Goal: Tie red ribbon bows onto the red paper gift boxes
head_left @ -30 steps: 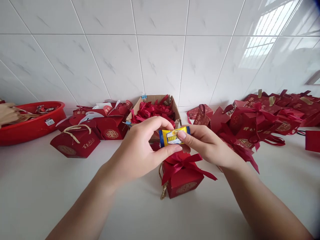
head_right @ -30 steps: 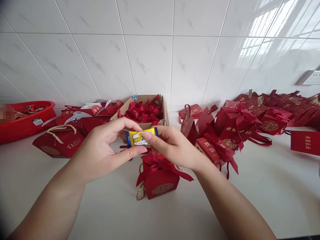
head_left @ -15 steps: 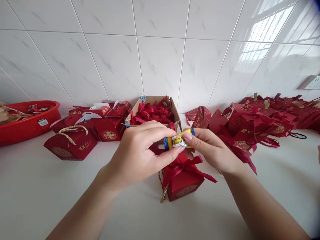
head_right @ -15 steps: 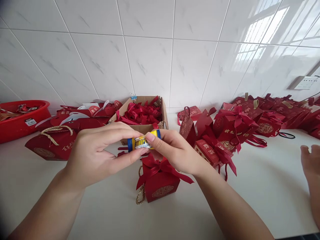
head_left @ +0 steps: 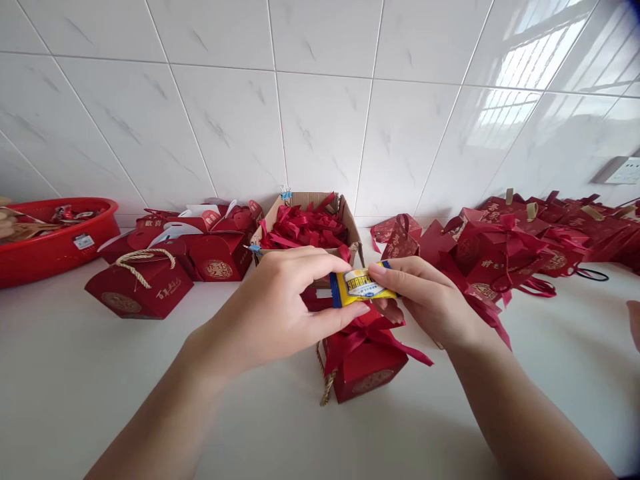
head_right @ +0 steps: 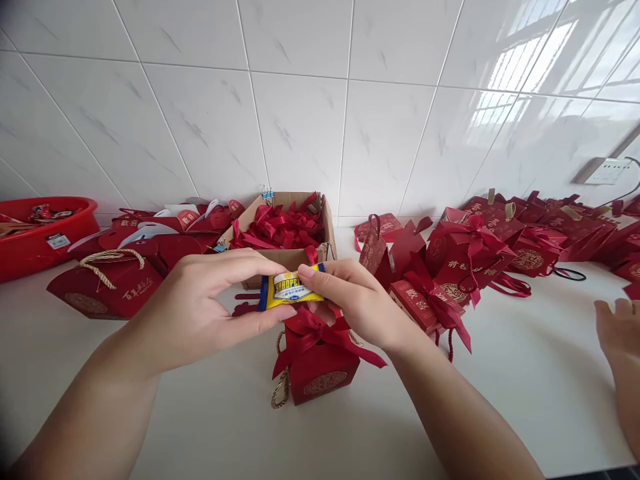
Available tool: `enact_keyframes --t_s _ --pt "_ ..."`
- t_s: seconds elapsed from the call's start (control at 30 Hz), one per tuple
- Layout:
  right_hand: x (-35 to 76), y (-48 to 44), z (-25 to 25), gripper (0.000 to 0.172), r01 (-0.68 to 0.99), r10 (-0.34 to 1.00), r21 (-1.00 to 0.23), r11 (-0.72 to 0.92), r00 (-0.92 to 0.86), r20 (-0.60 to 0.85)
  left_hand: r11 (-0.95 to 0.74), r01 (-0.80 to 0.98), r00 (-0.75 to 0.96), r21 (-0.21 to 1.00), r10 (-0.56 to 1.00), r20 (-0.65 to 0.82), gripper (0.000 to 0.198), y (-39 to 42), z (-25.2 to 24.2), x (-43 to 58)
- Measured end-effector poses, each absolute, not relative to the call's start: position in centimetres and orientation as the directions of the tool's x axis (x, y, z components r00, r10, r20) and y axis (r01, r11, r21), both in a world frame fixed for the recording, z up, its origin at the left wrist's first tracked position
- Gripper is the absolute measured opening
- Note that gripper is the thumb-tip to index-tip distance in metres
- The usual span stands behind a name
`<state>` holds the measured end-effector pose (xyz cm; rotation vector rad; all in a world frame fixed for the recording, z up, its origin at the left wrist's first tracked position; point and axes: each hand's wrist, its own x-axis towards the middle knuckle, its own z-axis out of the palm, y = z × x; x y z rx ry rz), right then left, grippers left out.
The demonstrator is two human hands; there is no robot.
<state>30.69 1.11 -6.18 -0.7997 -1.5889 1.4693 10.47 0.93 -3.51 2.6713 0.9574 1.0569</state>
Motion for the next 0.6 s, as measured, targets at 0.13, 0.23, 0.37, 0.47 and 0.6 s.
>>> enact_keyframes --t_s 0.13,0.23,0.37,0.47,0.6 --pt "30.62 1.05 -6.23 0.041 -0.106 0.871 -0.992 0.061 -0.480 0.105 -0.801 0.504 0.574 0.324 0.591 0.567 0.022 1.03 -3.53 10.25" --pt "30.57 1.09 -6.13 0.042 -0.126 0.873 -0.992 0.007 -0.484 0.067 -0.809 0.484 0.599 0.334 0.585 0.547 0.026 1.13 -3.61 10.21" --pt "30.63 1.35 -5.95 0.042 -0.164 0.847 -0.983 -0.084 -0.532 0.016 -0.824 0.485 0.616 0.292 0.559 0.554 0.027 1.21 -3.56 10.41" --pt "30.58 1.41 -5.82 0.041 -0.189 0.827 -0.976 -0.111 -0.562 0.014 -0.834 0.478 0.622 0.276 0.543 0.564 0.025 1.28 -3.53 10.61" --pt "30.81 1.24 -5.59 0.041 -0.142 0.844 -0.989 -0.037 -0.534 0.045 -0.841 0.474 0.616 0.261 0.528 0.584 0.030 1.53 -3.79 10.53"
